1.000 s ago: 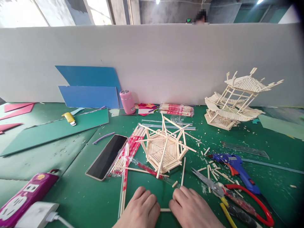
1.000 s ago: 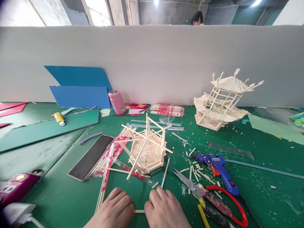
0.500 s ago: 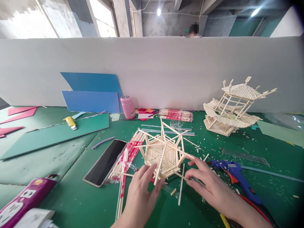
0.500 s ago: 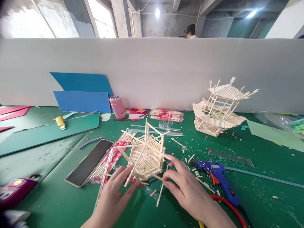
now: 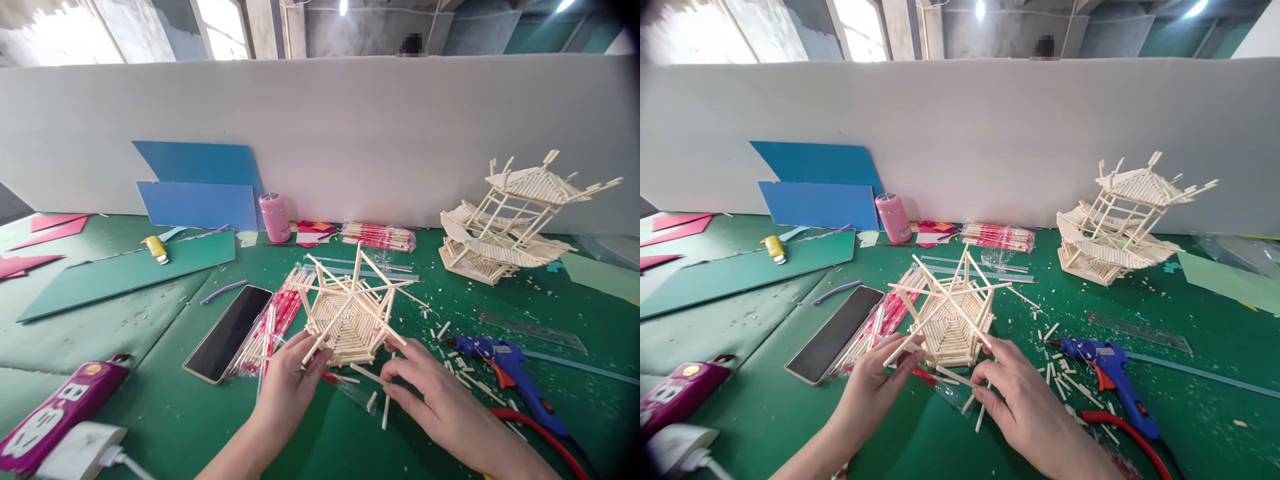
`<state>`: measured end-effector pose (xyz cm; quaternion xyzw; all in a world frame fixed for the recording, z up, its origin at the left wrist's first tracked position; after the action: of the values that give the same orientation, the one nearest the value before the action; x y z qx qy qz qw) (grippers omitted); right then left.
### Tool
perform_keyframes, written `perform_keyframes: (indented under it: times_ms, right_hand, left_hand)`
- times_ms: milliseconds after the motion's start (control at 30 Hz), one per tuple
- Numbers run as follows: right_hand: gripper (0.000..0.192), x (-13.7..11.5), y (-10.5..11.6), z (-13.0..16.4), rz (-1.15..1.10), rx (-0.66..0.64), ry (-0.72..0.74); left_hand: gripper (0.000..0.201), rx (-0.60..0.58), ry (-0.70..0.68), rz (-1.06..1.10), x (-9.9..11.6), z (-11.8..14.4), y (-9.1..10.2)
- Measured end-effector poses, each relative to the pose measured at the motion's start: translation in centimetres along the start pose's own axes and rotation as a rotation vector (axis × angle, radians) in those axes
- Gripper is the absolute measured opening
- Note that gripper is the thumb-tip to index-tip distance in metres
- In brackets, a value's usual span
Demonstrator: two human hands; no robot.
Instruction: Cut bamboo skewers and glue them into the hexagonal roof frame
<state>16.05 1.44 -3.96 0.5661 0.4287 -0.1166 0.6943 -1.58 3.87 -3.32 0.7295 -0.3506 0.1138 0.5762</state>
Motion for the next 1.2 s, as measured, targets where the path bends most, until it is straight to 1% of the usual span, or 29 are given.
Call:
perform_keyframes:
  times_ms: [167, 233, 300, 400, 500, 567, 633, 733, 867, 933, 1067, 1200]
  right_hand:
    - [0.015, 0.0, 1.2, 0.8, 0.103, 0.047, 0.036]
    - [0.014, -0.2, 1.8, 1.3, 0.105, 0.050, 0.074]
    - [0.013, -0.7, 2.5, 1.7, 0.104, 0.083, 0.125]
    - [0.016, -2.1, 3.6, 1.6, 0.132, 0.190, 0.223]
    - [0.018, -3.9, 4.2, 0.8, 0.204, 0.289, 0.307]
    - [0.019, -5.1, 4.2, 0.0, 0.259, 0.324, 0.355]
    - [0.021, -5.9, 4.1, -0.6, 0.301, 0.330, 0.383]
    - [0.022, -6.6, 3.9, -1.2, 0.333, 0.325, 0.382]
    - [0.019, -6.8, 4.1, -1.7, 0.347, 0.338, 0.363]
    - [0.019, -6.8, 4.1, -2.0, 0.348, 0.341, 0.359]
    - [0.020, -6.6, 3.7, -2.8, 0.346, 0.317, 0.340]
    - [0.019, -6.3, 3.3, -3.4, 0.337, 0.304, 0.314]
  left_hand:
    - [0.015, -0.013, 0.034, 0.005, -0.4, -0.1, 0.1]
    - [0.016, -0.011, 0.040, 0.016, -0.4, -0.1, 0.2]
    - [0.015, 0.005, 0.041, 0.029, -0.4, -0.1, 0.3]
    - [0.013, 0.041, 0.046, 0.064, -0.4, -0.1, 0.5]
    - [0.016, 0.064, 0.066, 0.142, -0.4, -0.2, 0.8]
    - [0.016, 0.058, 0.083, 0.212, -0.6, -0.3, 0.9]
    - [0.016, 0.061, 0.103, 0.275, -0.8, -0.4, 0.9]
    - [0.016, 0.069, 0.135, 0.345, -1.3, -0.5, 1.0]
    - [0.014, 0.051, 0.186, 0.426, -1.7, -0.6, 0.8]
    - [0.013, 0.040, 0.201, 0.446, -1.8, -0.6, 0.8]
    - [0.014, -0.019, 0.231, 0.481, -1.9, -0.7, 0.4]
    - [0.014, -0.034, 0.248, 0.513, -2.1, -0.8, 0.5]
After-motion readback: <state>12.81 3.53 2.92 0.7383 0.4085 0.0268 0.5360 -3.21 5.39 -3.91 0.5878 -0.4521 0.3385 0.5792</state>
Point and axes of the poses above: each hand's wrist, its own z-axis away from the middle knuckle, its own y-axis out of the back of the hand, x = y × z, the point moved 7 cm from there along -z, towards the middle knuckle, and after that the axes turned 13 degrees about -z, right-handed, at the moved point
